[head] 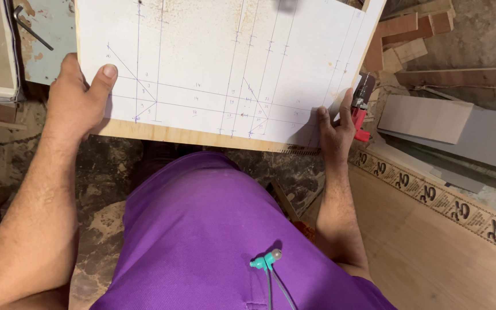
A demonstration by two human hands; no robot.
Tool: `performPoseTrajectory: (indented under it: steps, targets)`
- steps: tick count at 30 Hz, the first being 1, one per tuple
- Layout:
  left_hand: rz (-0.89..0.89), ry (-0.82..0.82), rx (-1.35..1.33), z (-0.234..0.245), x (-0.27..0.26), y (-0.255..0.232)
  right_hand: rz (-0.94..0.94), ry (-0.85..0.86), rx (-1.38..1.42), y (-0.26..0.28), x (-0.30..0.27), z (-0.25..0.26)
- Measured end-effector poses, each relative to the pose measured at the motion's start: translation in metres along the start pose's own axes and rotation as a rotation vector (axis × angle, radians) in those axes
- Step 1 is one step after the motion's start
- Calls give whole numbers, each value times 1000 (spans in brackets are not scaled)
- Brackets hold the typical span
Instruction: The person positions a large white board with a central cutout onto a table saw, aligning it with the blade. They then guide the board through the saw to make a cut along a marked line, holding the board with both hands for stability.
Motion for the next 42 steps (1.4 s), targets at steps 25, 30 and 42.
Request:
performPoseTrajectory:
  steps: [25, 30, 42]
  targets:
    - [-42, -42, -26, 4, 8, -1, -15, -1, 21, 2, 9, -4]
    - [-25, -42, -14, 4, 10, 0, 17, 0, 24, -1, 10, -3]
    - [-36, -32, -31, 4, 15, -2, -50, 4, -8, 3, 18, -9]
Point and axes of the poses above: each hand's wrist, its own x-axis towards the middle knuckle, its own z-axis out of the back of the hand, y = z × x, the point moved 10 cm from there along x, towards the middle knuckle, and after that the axes turned 9 degrees about x, right-handed, at the moved point
